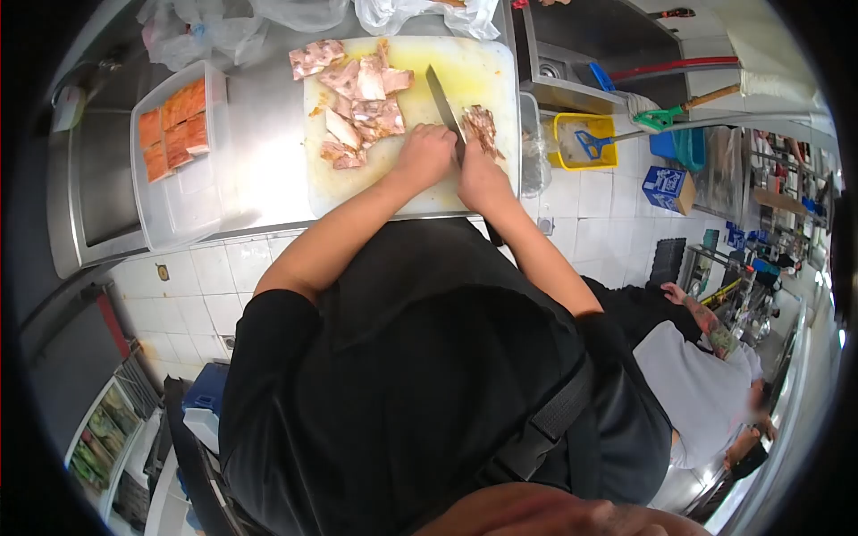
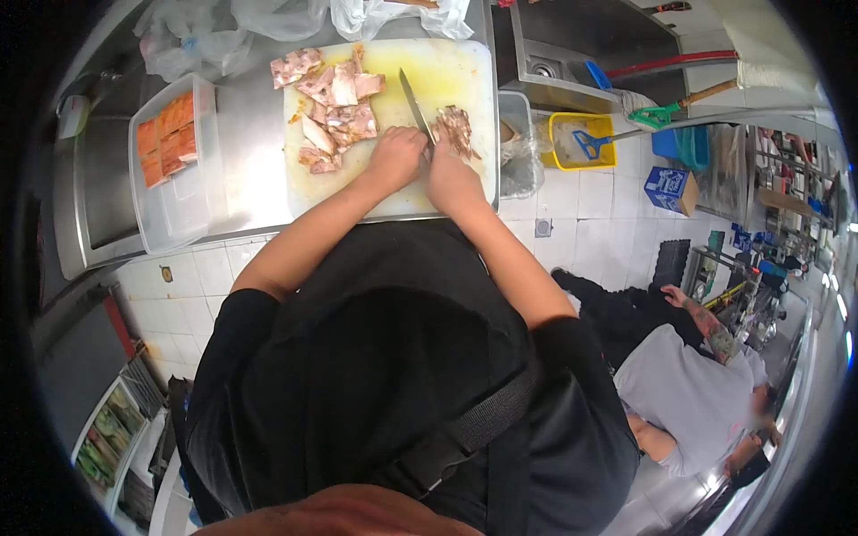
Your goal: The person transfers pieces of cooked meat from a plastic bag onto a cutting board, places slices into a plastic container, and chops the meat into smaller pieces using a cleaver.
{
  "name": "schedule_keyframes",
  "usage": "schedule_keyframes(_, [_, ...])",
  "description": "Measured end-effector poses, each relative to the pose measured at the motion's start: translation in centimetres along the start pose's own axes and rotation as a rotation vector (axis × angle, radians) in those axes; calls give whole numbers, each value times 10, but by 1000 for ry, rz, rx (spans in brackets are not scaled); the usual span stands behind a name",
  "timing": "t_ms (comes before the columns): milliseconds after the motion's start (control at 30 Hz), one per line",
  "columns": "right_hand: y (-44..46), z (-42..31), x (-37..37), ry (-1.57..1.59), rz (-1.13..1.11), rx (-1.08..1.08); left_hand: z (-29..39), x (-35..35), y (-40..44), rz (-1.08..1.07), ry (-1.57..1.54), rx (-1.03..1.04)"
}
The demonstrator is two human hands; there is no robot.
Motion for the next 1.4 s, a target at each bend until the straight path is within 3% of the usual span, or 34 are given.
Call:
schedule_keyframes(167, [-7, -6, -16, 21, 55, -43, 1, -6, -3, 28, -54, 9])
schedule_keyframes(233, [-14, -4, -10, 5, -40, 51, -1, -6, -3, 31, -69, -2])
schedule_keyframes(467, [3, -4, -14, 43, 63, -58, -2, -3, -4, 27, -55, -2])
schedule_keyframes(567, [-17, -2, -4, 19, -34, 63, -3, -5, -7, 76, -73, -13])
schedule_keyframes(667, [1, 2, 4, 95, 108, -29, -2, -9, -5, 130, -92, -5])
schedule_keyframes(833, [5, -5, -32, 147, 139, -38, -4, -11, -11, 93, -103, 8])
schedule_keyframes(1033, [-15, 9, -46, 217, 119, -20, -21, -34, -31, 37, -151, -136])
schedule_keyframes(1100, [-19, 10, -27, 250, 83, -122, -18, -46, -37, 70, -142, -143])
schedule_keyframes(1133, [-21, 14, -16, 258, -12, -7, -16, -48, -38, 72, -137, -143])
schedule_keyframes(1300, [-18, 35, -9, 209, 34, 17, -27, -37, -44, 84, -111, -262])
schedule_keyframes(1400, [-16, 34, -20, 221, 106, -48, -9, -25, -34, 51, -197, -191])
Point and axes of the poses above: each hand's wrist, its own y-axis towards the middle knuckle, its own x-axis out of the palm, z = x × y, the point moved 9 cm from there along y, towards the middle knuckle, and after that the axes turned 14 degrees about y, right-handed, at the moved point
